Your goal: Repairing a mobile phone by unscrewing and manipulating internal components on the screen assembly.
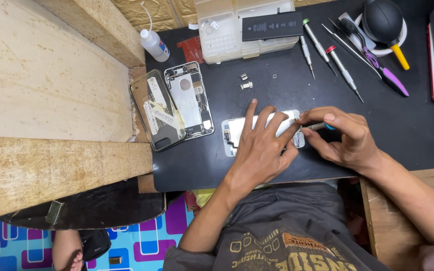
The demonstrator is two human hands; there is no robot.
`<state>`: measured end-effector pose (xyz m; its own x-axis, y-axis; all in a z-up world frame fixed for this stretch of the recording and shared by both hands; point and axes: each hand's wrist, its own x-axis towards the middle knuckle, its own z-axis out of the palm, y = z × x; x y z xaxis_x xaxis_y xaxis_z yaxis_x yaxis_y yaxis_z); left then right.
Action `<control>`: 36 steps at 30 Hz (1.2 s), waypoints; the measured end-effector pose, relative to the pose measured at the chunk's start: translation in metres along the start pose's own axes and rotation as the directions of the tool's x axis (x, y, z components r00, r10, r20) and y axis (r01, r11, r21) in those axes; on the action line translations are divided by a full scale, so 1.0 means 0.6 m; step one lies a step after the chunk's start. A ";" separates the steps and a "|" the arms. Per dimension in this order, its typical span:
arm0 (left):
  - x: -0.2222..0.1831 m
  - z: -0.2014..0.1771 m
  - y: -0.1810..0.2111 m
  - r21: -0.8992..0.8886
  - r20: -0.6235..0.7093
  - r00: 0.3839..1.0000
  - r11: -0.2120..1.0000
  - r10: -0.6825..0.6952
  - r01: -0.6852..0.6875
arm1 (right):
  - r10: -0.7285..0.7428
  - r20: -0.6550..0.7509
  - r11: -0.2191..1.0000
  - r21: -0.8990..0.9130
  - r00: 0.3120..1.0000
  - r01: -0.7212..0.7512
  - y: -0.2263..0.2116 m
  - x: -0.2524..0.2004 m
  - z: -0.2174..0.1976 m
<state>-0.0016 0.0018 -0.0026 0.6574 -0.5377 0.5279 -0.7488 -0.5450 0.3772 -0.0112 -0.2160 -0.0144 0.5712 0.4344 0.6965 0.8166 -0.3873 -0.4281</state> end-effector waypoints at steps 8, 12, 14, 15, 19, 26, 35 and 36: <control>-0.004 0.018 -0.003 -0.051 -0.036 0.999 0.999 -0.010 0.008 | 0.004 -0.137 0.999 0.039 0.991 0.001 0.002 0.005 0.018; -0.003 0.025 -0.006 -0.068 -0.054 0.998 0.998 -0.014 0.010 | 0.014 -0.193 0.997 0.075 0.981 0.000 0.006 0.007 0.020; -0.004 0.028 -0.006 -0.064 -0.047 0.999 0.998 -0.016 0.013 | -0.020 -0.212 0.996 0.076 0.977 0.037 0.001 0.005 0.027; -0.005 0.029 -0.005 -0.057 -0.041 0.999 0.998 -0.020 0.018 | -0.056 -0.230 0.994 0.079 0.972 0.076 -0.002 0.003 0.029; 0.001 0.026 -0.008 -0.070 -0.040 0.999 0.997 -0.015 0.012 | -0.033 -0.224 0.994 0.094 0.974 0.055 0.001 0.006 0.026; 0.007 0.006 -0.005 -0.068 -0.002 1.000 0.997 -0.024 0.024 | 0.095 -0.137 0.987 0.144 0.986 -0.075 -0.003 0.004 0.013; 0.010 -0.002 0.000 -0.053 0.031 0.999 0.998 -0.020 0.022 | 0.133 -0.066 0.974 0.191 0.989 -0.118 0.002 -0.012 0.003; 0.010 -0.003 -0.001 -0.049 0.025 1.000 0.999 -0.017 0.018 | 0.169 -0.073 0.964 0.222 0.983 -0.149 0.001 -0.012 0.003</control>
<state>0.0027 -0.0002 0.0018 0.6717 -0.5446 0.5022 -0.7401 -0.5222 0.4237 -0.0144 -0.2179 -0.0205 0.6931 0.3025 0.6543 0.7204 -0.2576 -0.6440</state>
